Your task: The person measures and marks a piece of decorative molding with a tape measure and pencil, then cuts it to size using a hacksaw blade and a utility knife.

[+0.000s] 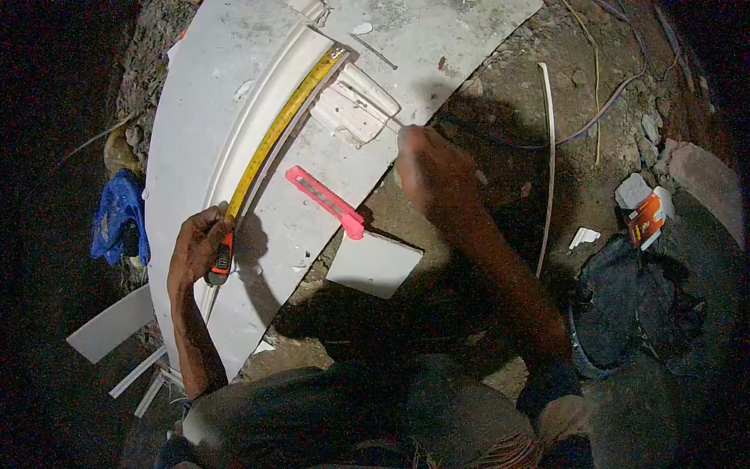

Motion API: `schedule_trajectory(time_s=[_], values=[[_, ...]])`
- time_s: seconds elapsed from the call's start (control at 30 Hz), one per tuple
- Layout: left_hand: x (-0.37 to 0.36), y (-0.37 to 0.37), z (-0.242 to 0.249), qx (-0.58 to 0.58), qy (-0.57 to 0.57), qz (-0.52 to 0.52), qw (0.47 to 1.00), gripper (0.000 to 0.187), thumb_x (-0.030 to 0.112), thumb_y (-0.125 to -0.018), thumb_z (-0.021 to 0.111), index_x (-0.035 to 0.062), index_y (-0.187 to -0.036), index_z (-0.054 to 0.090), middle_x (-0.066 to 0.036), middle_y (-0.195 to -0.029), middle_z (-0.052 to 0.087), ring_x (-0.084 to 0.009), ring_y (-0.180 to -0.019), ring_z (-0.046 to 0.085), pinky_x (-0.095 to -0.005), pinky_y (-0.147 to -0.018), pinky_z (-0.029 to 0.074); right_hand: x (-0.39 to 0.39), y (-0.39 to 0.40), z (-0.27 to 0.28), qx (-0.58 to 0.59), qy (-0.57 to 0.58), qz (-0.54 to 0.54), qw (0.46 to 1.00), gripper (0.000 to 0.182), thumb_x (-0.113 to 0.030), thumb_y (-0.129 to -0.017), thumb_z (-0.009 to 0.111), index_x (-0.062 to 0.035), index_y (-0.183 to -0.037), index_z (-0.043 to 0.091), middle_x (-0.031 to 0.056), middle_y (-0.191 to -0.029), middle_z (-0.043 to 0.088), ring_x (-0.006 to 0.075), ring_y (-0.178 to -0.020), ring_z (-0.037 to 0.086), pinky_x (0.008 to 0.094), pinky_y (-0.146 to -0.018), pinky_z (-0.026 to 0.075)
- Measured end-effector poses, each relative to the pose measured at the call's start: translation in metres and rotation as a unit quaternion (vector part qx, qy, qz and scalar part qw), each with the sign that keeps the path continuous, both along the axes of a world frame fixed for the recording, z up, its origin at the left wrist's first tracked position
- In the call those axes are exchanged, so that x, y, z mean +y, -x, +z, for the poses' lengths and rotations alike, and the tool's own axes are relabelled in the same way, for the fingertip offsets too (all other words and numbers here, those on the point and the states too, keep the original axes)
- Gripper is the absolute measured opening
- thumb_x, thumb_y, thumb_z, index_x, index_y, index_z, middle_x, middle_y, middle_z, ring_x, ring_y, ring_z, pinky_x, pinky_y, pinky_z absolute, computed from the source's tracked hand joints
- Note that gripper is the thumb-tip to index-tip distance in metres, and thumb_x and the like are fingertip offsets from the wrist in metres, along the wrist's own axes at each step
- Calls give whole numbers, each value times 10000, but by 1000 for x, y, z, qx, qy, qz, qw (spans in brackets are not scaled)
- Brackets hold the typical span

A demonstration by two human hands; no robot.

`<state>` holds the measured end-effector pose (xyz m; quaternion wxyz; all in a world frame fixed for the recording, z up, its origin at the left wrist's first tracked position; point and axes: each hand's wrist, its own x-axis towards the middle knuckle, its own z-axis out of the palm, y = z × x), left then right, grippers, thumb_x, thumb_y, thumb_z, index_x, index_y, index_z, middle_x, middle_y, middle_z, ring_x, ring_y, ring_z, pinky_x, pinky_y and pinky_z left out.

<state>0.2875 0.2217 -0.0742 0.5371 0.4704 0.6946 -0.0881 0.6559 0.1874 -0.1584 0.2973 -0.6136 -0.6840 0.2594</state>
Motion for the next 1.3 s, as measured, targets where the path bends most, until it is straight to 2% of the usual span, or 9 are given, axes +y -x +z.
schedule_trajectory(time_s=[0.1, 0.2, 0.3, 0.5, 0.63, 0.73, 0.83, 1.07, 1.3], values=[[-1, -4, 2, 1, -21, 10, 1000, 304, 244, -951, 614, -37, -1060, 651, -21, -858, 637, -91, -802, 541, -264, -783, 459, 9, 4, 9, -25, 63, -1, 998, 146, -93, -864, 576, -41, -998, 552, 199, -870, 593, 401, -809, 617, 481, -679, 492], [0, -4, 2, -5, -16, 27, 999, 286, 244, -949, 613, -33, -1009, 652, -19, -839, 630, -106, -791, 539, -275, -780, 456, 8, 3, 2, -31, 84, 2, 996, 130, -72, -861, 570, -42, -985, 544, 197, -854, 578, 402, -810, 612, 485, -673, 489], [5, -9, 8, 14, -4, -19, 1000, 275, 255, -943, 617, -17, -965, 655, -20, -833, 624, -118, -800, 538, -292, -789, 450, 3, 6, 6, -37, 136, -6, 990, 124, -71, -868, 563, -46, -985, 530, 199, -884, 573, 402, -818, 608, 490, -671, 486], [4, -16, 12, 7, -17, 28, 999, 247, 247, -934, 628, 7, -878, 641, -33, -868, 627, -139, -856, 554, -308, -851, 438, -4, 9, -6, -33, 146, 4, 989, 90, -90, -884, 553, -67, -954, 502, 184, -928, 558, 402, -831, 603, 494, -666, 481], [4, -6, 4, -10, 21, 65, 998, 250, 233, -919, 652, -16, -942, 656, -46, -902, 645, -126, -846, 566, -283, -815, 459, -2, 11, -9, -52, 158, -8, 986, 94, -101, -887, 554, -72, -962, 506, 174, -918, 552, 410, -837, 599, 496, -669, 482], [6, -5, 6, 8, 18, 27, 999, 278, 234, -917, 659, -31, -999, 657, -50, -913, 654, -115, -837, 572, -272, -804, 466, -3, 11, -11, -38, 148, -13, 988, 94, -109, -889, 553, -71, -961, 505, 172, -917, 549, 416, -828, 593, 498, -669, 481], [4, -1, 2, -8, 24, 49, 998, 288, 236, -918, 657, -30, -1026, 654, -40, -911, 655, -106, -830, 570, -270, -805, 466, -4, 10, -14, 2, 105, -7, 994, 95, -112, -889, 553, -71, -958, 501, 171, -917, 544, 411, -817, 591, 496, -673, 484], [3, 3, -1, -7, 10, 39, 999, 266, 221, -921, 658, -24, -1024, 656, -28, -914, 662, -97, -839, 575, -260, -808, 464, -4, 10, -18, -33, 131, 4, 991, 97, -112, -885, 557, -73, -960, 508, 168, -918, 545, 392, -809, 601, 482, -668, 496], [3, -1, 1, 9, 21, 51, 998, 437, 221, -911, 675, -55, -1233, 571, -48, -970, 656, -117, -878, 589, -273, -818, 480, -1, 9, -9, -37, 142, 6, 989, 144, -105, -878, 574, -77, -1011, 526, 168, -944, 558, 383, -812, 618, 469, -668, 508]])
